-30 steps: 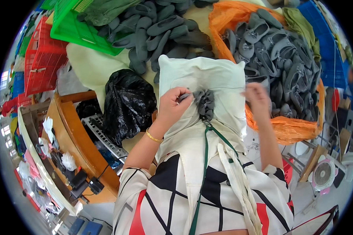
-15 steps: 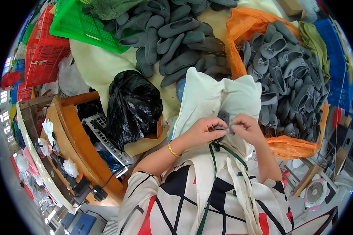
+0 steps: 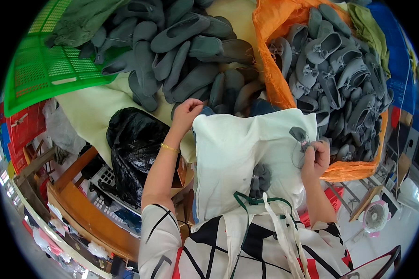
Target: The person sits at a workbench and hand-sews gray slipper uppers using a needle and thread. They repeatedly pull the thread through the fabric, tie off the stitching, and place the finished slipper into a nearby green basket.
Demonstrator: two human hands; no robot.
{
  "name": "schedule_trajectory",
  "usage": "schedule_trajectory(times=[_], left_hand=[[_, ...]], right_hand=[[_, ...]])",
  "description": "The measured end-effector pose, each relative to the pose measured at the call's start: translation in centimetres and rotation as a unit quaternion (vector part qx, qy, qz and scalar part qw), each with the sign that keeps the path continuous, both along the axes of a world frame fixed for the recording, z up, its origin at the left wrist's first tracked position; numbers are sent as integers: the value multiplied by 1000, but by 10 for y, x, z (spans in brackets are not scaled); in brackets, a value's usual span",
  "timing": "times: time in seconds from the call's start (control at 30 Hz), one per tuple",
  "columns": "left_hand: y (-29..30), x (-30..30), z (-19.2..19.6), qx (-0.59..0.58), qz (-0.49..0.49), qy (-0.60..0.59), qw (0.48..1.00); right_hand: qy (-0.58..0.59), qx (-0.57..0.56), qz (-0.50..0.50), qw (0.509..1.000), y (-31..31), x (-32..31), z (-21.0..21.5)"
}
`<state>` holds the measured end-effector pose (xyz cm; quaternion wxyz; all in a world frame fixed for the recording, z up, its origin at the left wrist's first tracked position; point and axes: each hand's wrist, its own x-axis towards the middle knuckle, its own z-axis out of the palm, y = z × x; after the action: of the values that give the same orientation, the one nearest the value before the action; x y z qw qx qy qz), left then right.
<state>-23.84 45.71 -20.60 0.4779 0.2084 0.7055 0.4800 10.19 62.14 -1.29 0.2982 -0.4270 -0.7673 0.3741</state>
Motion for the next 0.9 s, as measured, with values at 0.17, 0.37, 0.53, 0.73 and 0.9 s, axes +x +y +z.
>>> schedule_trajectory(times=[0.17, 0.37, 0.53, 0.73, 0.9], left_hand=[[54, 7, -65, -228, -305, 197, 903], [75, 17, -128, -256, -301, 223, 891], [69, 13, -131, -242, -320, 169, 900], [71, 20, -130, -255, -329, 201, 887], [59, 2, -106, -208, -200, 223, 931]], right_hand=[[-80, 26, 19, 996, 2, 5, -4], [-90, 30, 21, 995, 9, 12, -6], [-105, 45, 41, 993, 13, 9, -6], [-111, 43, 49, 992, 10, 9, -2], [-123, 58, 70, 988, 16, 6, -1]])
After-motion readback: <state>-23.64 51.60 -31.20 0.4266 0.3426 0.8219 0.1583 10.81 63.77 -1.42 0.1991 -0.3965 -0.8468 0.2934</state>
